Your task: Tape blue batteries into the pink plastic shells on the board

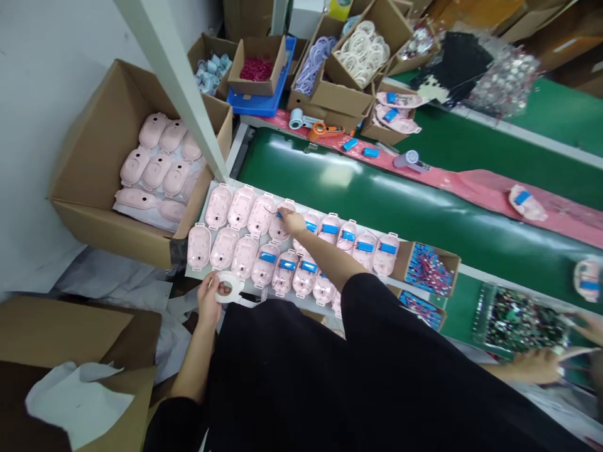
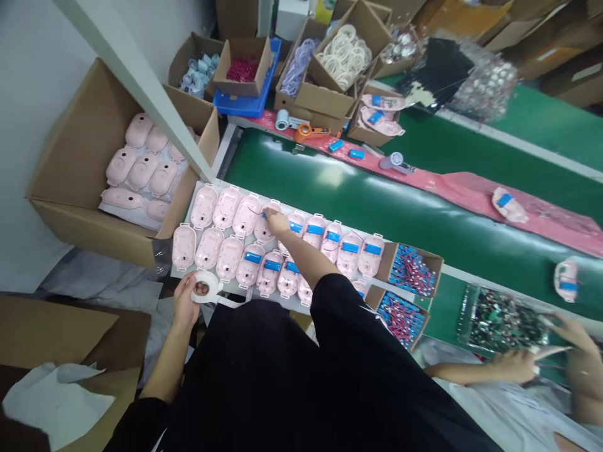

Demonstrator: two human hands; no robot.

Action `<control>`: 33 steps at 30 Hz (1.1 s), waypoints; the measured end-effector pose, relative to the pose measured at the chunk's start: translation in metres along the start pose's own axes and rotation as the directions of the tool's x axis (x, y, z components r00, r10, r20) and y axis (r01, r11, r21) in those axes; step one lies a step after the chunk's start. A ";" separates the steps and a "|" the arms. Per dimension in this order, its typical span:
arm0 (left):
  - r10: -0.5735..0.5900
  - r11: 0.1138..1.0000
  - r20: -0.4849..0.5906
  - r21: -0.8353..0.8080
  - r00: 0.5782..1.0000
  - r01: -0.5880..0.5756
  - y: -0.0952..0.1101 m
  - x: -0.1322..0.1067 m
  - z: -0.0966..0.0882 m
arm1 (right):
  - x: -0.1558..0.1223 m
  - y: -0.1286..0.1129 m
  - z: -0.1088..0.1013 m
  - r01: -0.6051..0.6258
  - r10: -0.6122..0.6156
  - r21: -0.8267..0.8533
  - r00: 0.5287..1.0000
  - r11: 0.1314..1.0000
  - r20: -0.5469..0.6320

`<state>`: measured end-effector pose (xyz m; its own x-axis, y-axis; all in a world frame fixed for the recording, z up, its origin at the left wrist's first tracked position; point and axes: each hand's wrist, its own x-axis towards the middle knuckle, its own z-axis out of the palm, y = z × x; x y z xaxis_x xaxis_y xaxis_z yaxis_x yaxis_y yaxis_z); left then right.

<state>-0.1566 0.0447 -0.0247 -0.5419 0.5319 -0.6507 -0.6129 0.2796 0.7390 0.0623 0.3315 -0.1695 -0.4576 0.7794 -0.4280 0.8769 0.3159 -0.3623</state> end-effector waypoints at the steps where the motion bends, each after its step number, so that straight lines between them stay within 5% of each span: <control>1: -0.029 1.000 0.048 0.003 0.998 0.029 -0.008 0.000 0.017 | -0.001 0.001 -0.005 0.018 -0.018 0.049 1.000 0.999 -0.001; 5: 0.002 0.999 0.250 -0.046 0.968 0.010 -0.017 -0.011 0.088 | -0.052 -0.001 -0.027 0.100 -0.025 0.435 0.984 0.895 -0.176; 8: 0.077 0.993 0.410 -0.117 0.909 -0.031 -0.013 -0.035 0.137 | -0.146 -0.005 -0.032 0.152 0.047 0.855 0.978 0.495 -0.201; 10: 0.083 0.991 0.495 -0.135 0.865 -0.018 -0.015 -0.055 0.166 | -0.217 -0.005 -0.030 0.148 0.095 0.967 0.981 0.208 -0.171; 12: 0.061 0.990 0.561 -0.138 0.825 0.020 -0.023 -0.073 0.195 | -0.281 0.003 -0.029 0.171 0.214 0.981 0.959 0.095 -0.188; 15: 0.035 0.987 0.635 -0.142 0.772 0.071 -0.050 -0.102 0.237 | -0.358 0.036 -0.030 0.204 0.204 0.964 0.950 0.169 -0.237; 18: -0.016 0.990 0.703 -0.087 0.711 0.108 -0.088 -0.136 0.274 | -0.410 0.090 -0.028 0.261 0.069 0.889 0.949 0.377 -0.308; 20: -0.070 0.992 0.722 -0.022 0.688 0.124 -0.109 -0.158 0.287 | -0.431 0.140 -0.028 0.237 0.118 0.829 0.933 0.507 -0.339; 23: -0.081 0.996 0.671 0.022 0.737 0.089 -0.123 -0.180 0.283 | -0.445 0.237 -0.045 0.072 0.379 0.792 0.849 0.606 -0.368; 27: -0.025 0.995 0.543 0.097 0.840 -0.033 -0.115 -0.191 0.240 | -0.432 0.377 -0.095 -0.161 0.622 0.758 0.689 0.632 -0.372; 30: -0.003 0.981 0.453 0.176 0.892 -0.086 -0.111 -0.201 0.201 | -0.403 0.443 -0.121 -0.427 0.681 0.624 0.690 0.655 -0.243; 33: -0.004 0.977 0.377 0.201 0.926 -0.078 -0.118 -0.215 0.173 | -0.379 0.463 -0.122 -0.465 0.669 0.599 0.725 0.652 -0.165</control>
<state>0.1320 0.0361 0.0577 -0.2829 0.7927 -0.5400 -0.4410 0.3925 0.8072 0.6595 0.2489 -0.0740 0.2795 0.8654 -0.4158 0.6963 -0.4809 -0.5328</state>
